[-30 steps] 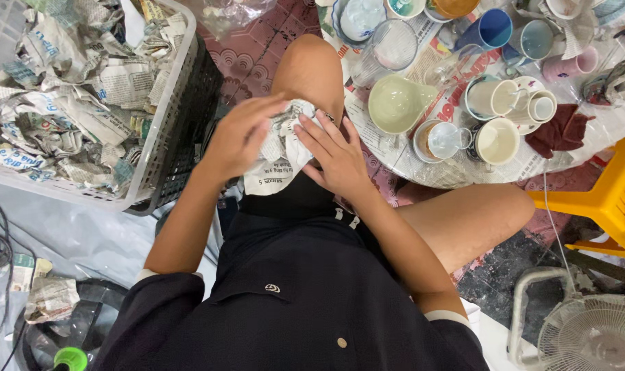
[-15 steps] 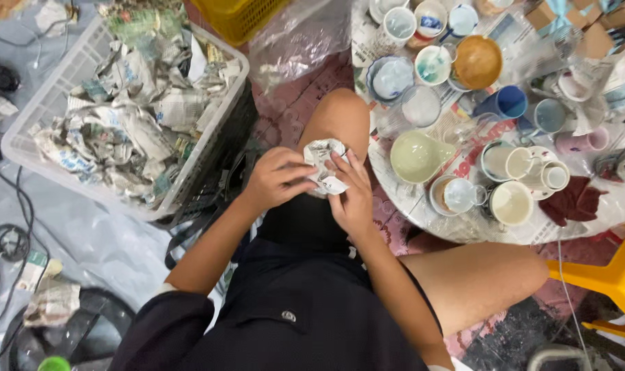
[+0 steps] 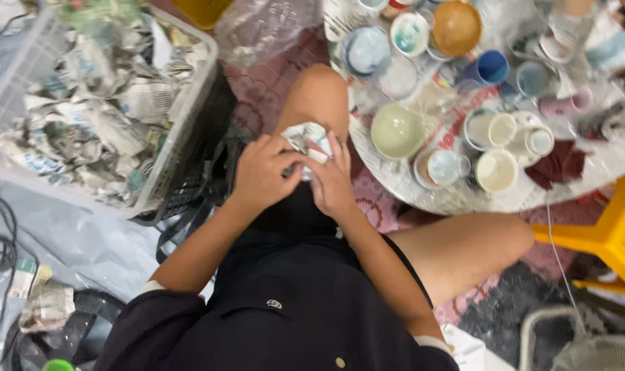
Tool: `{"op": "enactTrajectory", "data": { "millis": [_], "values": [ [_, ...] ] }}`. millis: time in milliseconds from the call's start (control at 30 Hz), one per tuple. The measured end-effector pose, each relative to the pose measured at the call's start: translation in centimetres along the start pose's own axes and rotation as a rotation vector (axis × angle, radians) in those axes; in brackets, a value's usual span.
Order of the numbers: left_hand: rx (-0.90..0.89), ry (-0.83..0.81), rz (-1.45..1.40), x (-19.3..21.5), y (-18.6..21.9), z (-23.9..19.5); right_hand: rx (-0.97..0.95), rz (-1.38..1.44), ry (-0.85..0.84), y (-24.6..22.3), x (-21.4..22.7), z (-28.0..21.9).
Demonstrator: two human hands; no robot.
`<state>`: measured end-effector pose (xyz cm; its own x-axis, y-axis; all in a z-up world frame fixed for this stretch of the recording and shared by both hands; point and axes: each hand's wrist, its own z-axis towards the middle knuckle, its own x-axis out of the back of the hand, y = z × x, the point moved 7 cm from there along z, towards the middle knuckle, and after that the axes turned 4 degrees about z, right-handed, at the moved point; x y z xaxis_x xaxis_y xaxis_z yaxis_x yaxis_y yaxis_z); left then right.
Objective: The person sits and wraps individual ceramic items, including bowls and cups, with newspaper. They fold the paper around each item and place the wrapped pieces onto a nearby table.
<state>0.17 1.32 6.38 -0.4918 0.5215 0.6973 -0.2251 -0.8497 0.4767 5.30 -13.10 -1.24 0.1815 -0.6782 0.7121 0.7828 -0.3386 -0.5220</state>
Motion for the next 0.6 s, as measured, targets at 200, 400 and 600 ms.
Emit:
{"op": "enactTrajectory", "data": {
  "millis": [200,400,600],
  "values": [
    [-0.042,-0.011,-0.050,0.2,0.1,1.0,0.258,-0.021,-0.189,2.1,0.4,-0.1],
    [-0.228,-0.053,-0.061,3.0,0.1,1.5,0.272,-0.037,-0.095,1.8,1.0,0.5],
    [-0.345,-0.249,0.056,0.1,-0.8,0.4,0.274,-0.043,0.037,0.9,1.6,0.6]
  ]
}}
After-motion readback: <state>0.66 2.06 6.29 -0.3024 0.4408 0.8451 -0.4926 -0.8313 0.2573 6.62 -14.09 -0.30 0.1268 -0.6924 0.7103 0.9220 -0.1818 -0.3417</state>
